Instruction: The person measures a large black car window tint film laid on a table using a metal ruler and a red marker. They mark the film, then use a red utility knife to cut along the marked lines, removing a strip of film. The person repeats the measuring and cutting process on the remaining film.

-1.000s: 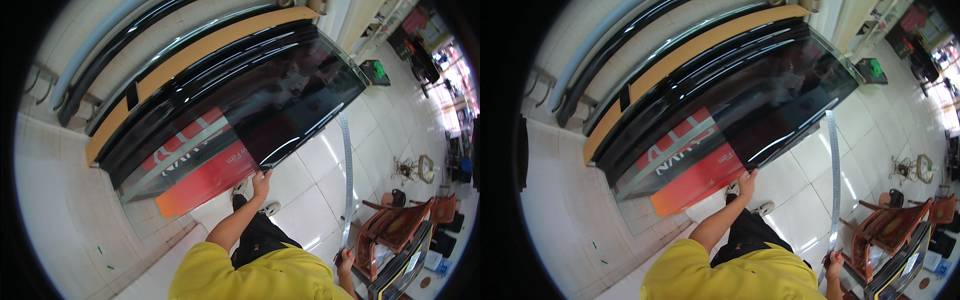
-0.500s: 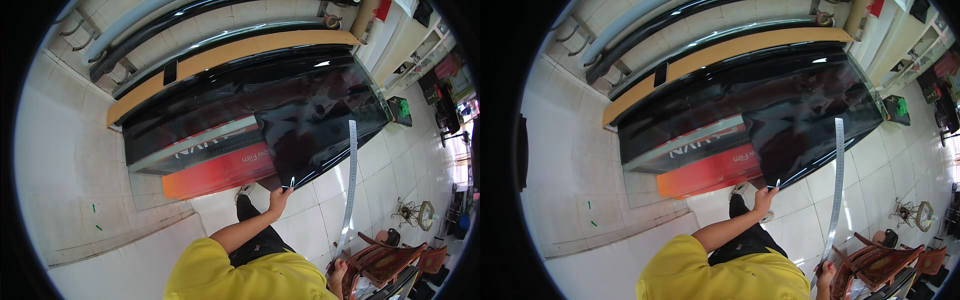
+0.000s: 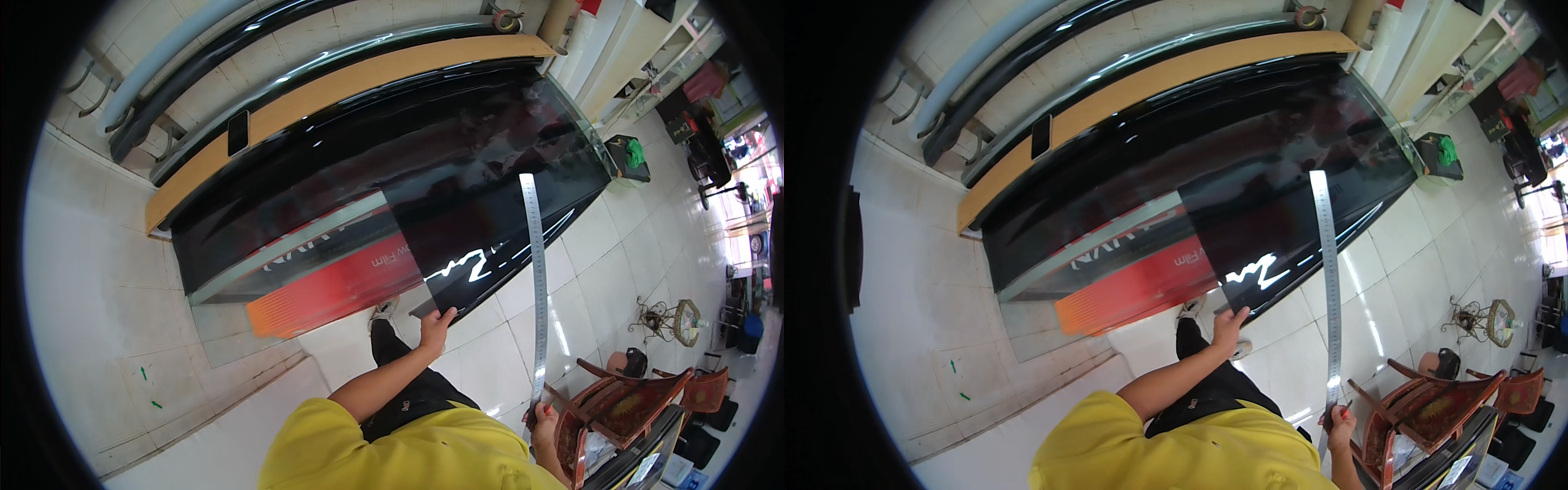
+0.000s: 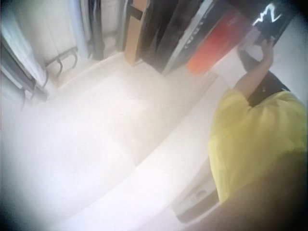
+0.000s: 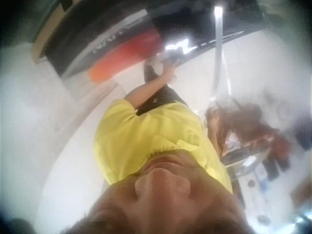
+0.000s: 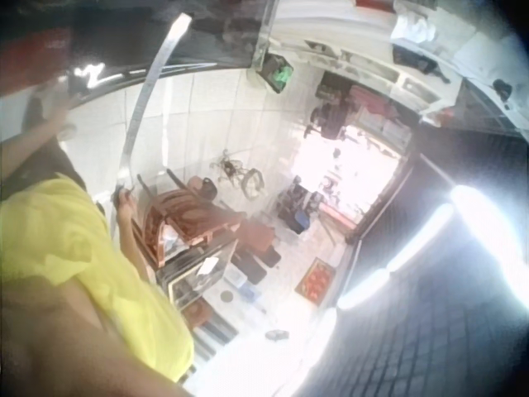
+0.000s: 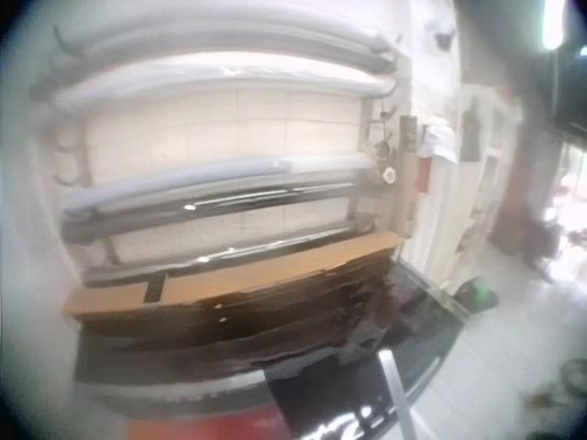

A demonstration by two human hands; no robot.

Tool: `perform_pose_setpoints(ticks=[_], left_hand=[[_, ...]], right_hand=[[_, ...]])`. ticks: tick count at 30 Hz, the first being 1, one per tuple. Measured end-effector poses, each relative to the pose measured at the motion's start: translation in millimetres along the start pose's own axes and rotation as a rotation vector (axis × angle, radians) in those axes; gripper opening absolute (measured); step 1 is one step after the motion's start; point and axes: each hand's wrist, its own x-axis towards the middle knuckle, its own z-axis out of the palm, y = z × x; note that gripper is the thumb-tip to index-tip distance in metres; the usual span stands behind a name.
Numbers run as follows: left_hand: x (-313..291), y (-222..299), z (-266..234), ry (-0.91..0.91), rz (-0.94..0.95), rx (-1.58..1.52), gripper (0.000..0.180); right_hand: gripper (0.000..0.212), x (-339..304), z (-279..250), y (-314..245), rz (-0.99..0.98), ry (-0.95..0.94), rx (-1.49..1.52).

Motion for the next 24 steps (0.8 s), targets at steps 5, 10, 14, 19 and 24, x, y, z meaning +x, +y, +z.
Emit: perform_pose_setpoints(ticks=[5, 10, 14, 19, 24], left_hand=[[1, -9, -9, -0.065, -0.028, 0.065, 0.032], [-5, -15, -8, -0.128, -0.050, -0.069, 0.020], [-5, -25, -14, -0.167, -0.166, 0.019, 0.021], [3, -59, -27, -0.209, -0.196, 0.078, 0.025], [5, -60, -43, -0.116, -0.064, 0.127, 0.032]], right_hand=[[0.022, 3, 18, 0, -0.003, -0.023, 0.023], [0.022, 10, 42, -7, -0.020, -0.096, 0.013], [0.024, 11, 68, -22, -0.043, -0.115, -0.025], [0.025, 20, 109, -37, -0.009, -0.198, -0.177], [0.028, 37, 181, -34, -0.015, -0.270, -0.126]])
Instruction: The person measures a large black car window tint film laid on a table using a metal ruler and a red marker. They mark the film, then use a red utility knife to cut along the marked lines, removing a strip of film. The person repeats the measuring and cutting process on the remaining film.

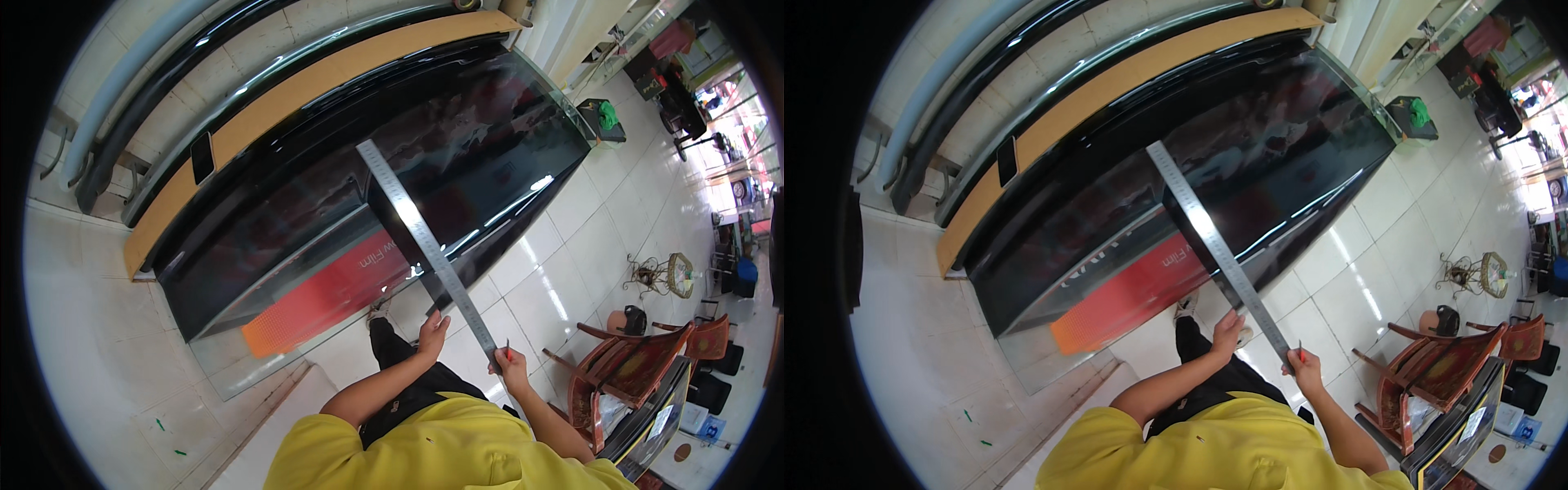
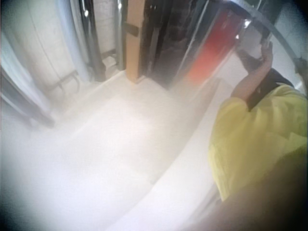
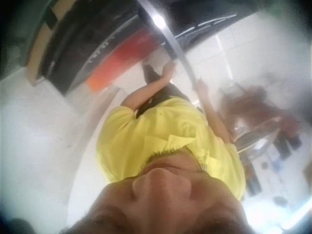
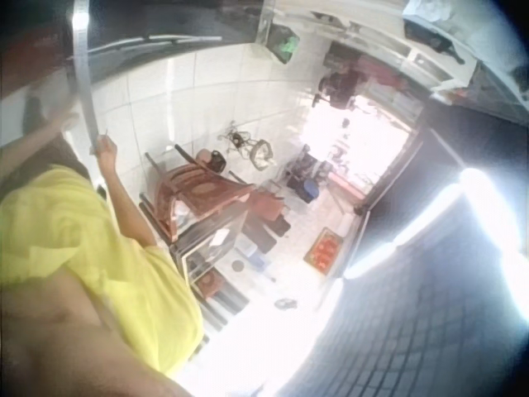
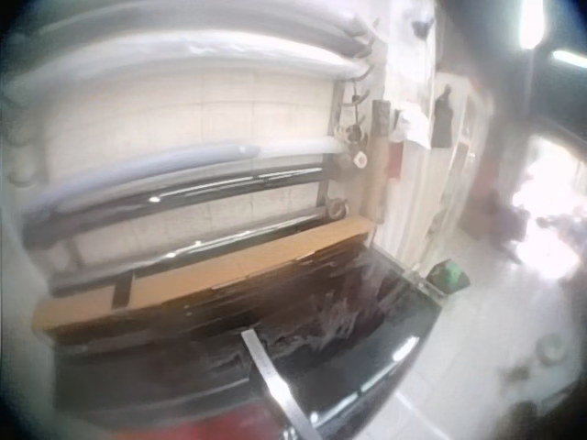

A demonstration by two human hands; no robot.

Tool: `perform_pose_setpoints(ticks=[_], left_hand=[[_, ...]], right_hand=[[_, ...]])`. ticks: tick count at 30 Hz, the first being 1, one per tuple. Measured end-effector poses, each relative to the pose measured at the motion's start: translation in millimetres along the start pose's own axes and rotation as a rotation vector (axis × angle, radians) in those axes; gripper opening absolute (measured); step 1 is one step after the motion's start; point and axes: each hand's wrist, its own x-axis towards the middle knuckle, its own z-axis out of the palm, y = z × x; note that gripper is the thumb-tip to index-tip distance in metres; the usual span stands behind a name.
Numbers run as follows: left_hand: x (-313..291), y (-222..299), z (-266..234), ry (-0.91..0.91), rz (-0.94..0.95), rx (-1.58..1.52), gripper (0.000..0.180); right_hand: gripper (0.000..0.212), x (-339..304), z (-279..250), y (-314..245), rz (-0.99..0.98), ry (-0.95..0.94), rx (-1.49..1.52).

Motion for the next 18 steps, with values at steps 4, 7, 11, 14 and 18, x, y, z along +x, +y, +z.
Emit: perform_pose_setpoints(ticks=[4, 7, 11, 14, 18], left_hand=[[-10, 80, -68, -0.285, 0.123, 0.605, 0.037], [16, 175, -120, -0.159, 0.483, 0.690, 0.020], [117, 304, -172, 0.020, 0.938, 0.941, 0.022], [191, 362, -189, 0.040, 1.091, 1.108, 0.035], [260, 385, -196, -0.015, 1.051, 1.344, 0.046]], right_hand=[[0.030, 25, 58, -5, -0.034, -0.083, -0.026], [0.031, 47, 100, -5, -0.043, -0.088, -0.081], [0.030, 71, 145, -5, -0.019, -0.079, -0.020], [0.030, 85, 163, -8, 0.032, -0.062, -0.037], [0.029, 89, 173, -13, 0.071, -0.009, -0.030]])
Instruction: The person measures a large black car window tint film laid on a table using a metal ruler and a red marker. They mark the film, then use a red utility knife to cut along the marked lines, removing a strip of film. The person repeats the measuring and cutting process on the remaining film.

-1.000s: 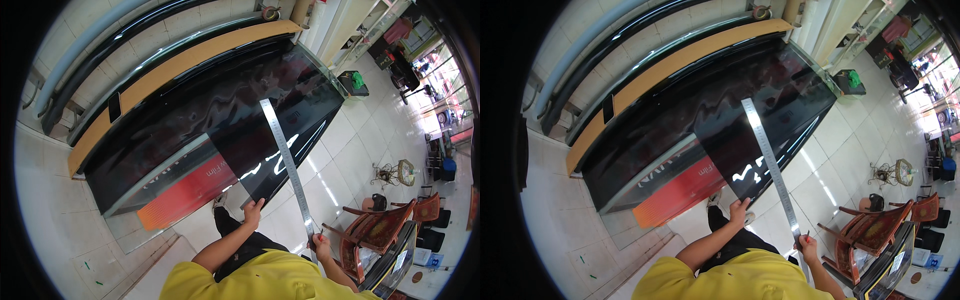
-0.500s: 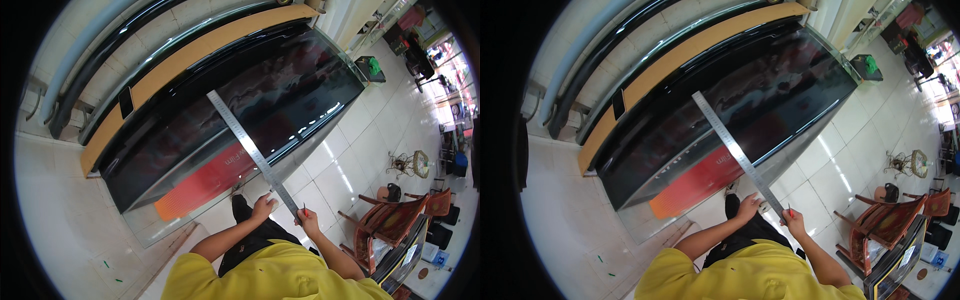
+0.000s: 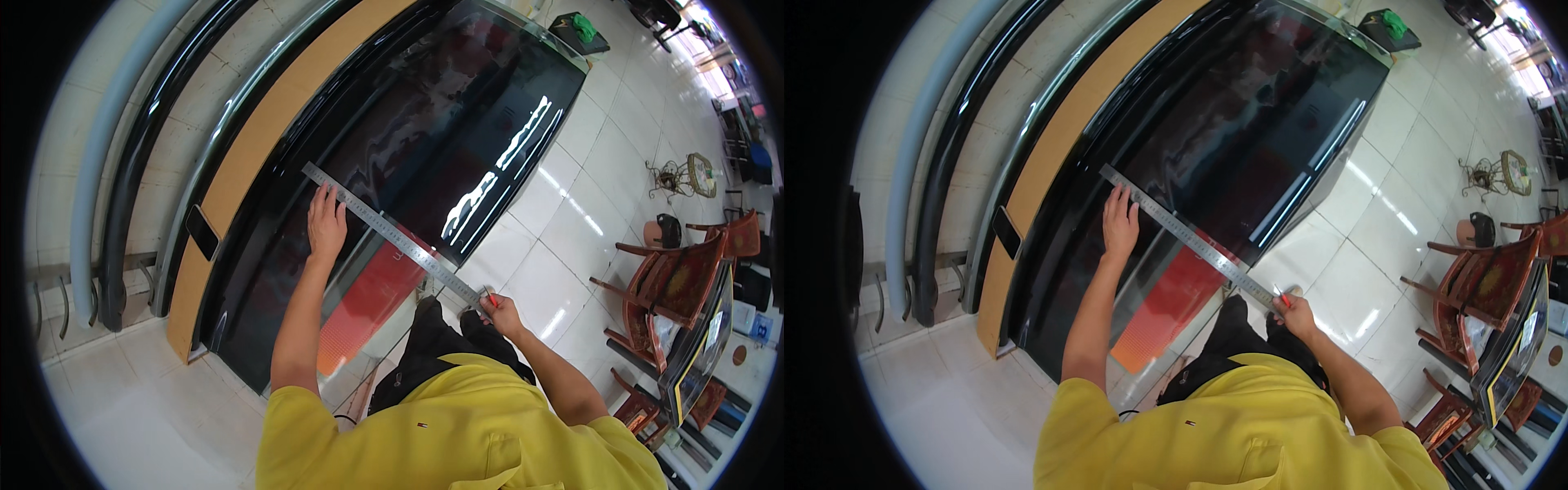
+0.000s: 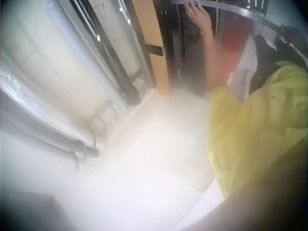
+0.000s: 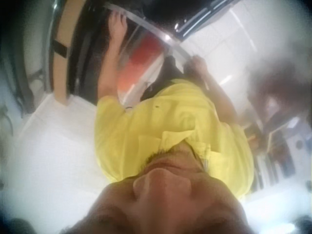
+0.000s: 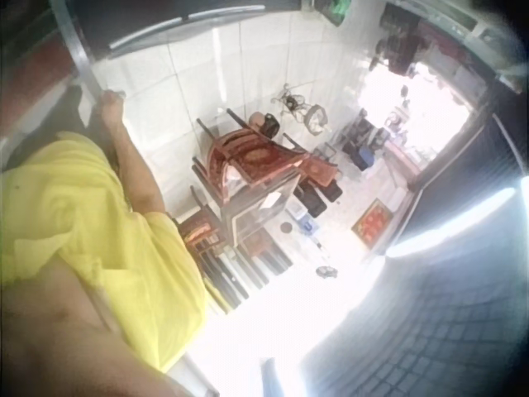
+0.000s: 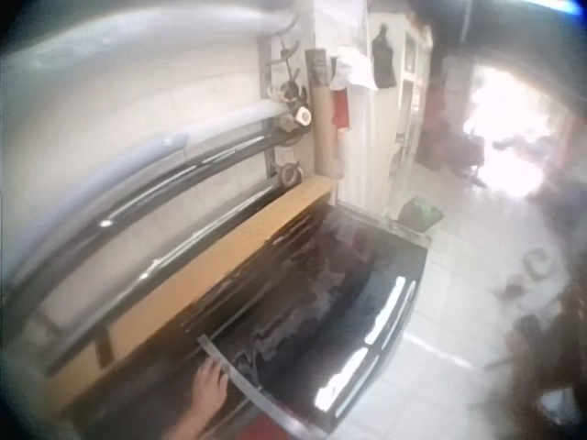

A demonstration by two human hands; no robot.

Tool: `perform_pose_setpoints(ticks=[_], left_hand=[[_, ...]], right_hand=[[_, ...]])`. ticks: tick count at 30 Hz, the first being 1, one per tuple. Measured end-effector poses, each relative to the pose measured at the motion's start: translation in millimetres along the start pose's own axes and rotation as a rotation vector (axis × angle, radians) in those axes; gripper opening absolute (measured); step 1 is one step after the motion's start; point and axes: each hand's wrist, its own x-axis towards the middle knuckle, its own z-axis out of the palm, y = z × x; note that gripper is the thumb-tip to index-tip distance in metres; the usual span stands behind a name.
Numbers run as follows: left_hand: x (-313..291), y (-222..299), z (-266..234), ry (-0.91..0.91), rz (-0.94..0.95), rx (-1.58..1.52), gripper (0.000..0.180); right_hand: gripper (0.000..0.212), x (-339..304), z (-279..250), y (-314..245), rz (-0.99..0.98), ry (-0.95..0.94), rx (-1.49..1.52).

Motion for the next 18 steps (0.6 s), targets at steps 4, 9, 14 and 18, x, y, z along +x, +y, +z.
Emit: perform_pose_setpoints(ticks=[4, 9, 14, 18], left_hand=[[21, -23, 24, -0.022, 0.069, -0.017, 0.048], [21, -30, 45, -0.027, 0.096, -0.014, 0.045], [14, -31, 49, 0.074, 0.200, -0.010, 0.040], [16, -31, 47, 0.096, 0.242, -0.001, 0.037]], right_hand=[[0.031, -1, 0, -7, 0.040, 0.019, 0.010], [0.036, -8, -5, -12, 0.011, 0.011, -0.177], [0.039, -14, -11, -14, 0.094, -0.009, -0.239], [0.039, -12, -14, -19, 0.103, -0.005, -0.281]])
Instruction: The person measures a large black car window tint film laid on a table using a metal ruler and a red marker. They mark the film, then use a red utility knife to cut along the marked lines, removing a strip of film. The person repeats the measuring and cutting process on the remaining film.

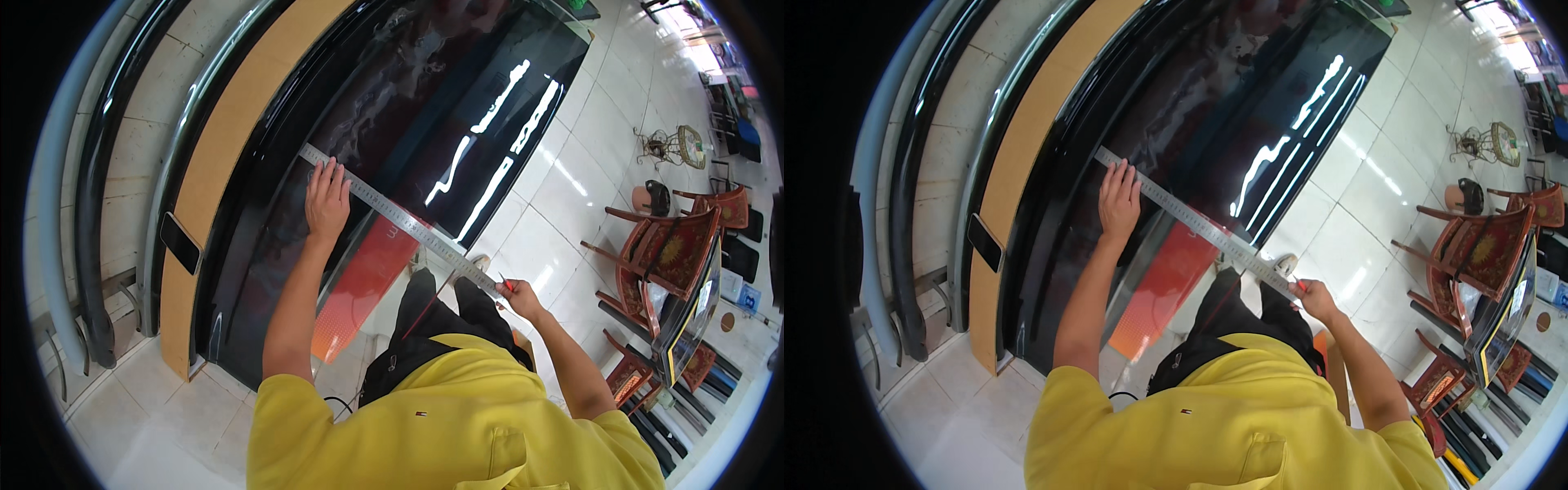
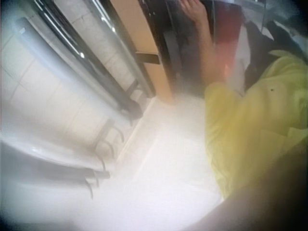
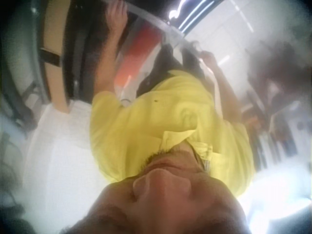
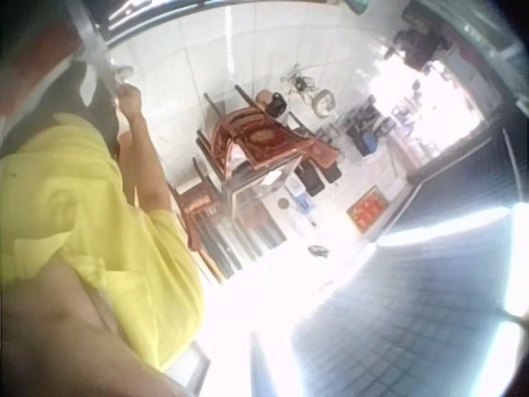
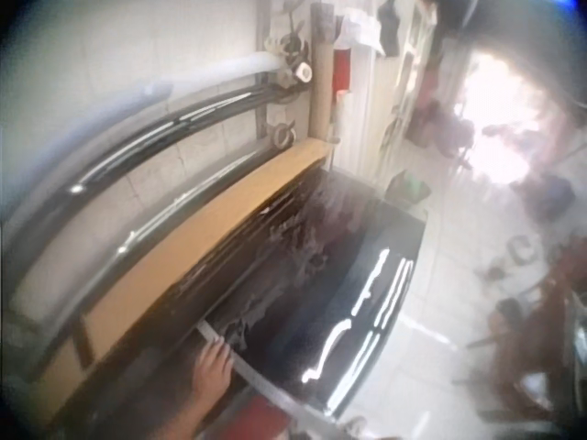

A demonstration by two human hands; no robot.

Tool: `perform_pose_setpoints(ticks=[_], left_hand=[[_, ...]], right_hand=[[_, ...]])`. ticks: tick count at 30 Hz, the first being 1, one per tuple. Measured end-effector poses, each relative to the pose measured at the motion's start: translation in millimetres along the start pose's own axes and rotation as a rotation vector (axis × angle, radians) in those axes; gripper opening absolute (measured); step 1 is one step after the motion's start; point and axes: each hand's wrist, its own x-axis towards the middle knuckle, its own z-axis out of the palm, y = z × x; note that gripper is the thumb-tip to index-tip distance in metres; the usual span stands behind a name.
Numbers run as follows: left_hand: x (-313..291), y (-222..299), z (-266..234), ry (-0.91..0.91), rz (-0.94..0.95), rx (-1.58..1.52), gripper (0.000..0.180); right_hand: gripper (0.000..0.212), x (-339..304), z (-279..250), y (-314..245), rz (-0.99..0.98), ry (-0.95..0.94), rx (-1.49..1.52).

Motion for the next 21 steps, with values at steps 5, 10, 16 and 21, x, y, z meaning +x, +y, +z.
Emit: perform_pose_setpoints(ticks=[5, 10, 16, 21], left_hand=[[-1, 1, 0, -0.025, -0.047, 0.045, 0.035], [-2, -1, 2, 0.026, -0.040, 0.060, 0.032], [-3, -1, 3, 0.057, -0.054, 0.087, 0.028], [-3, 1, -2, 0.060, -0.073, 0.139, 0.026]], right_hand=[[0.038, 2, -6, -3, 0.036, 0.040, -0.022], [0.041, 8, -12, -1, 0.035, 0.039, -0.118], [0.041, 14, -20, -5, 0.068, 0.026, -0.108], [0.041, 17, -24, -13, 0.103, 0.034, -0.145]])
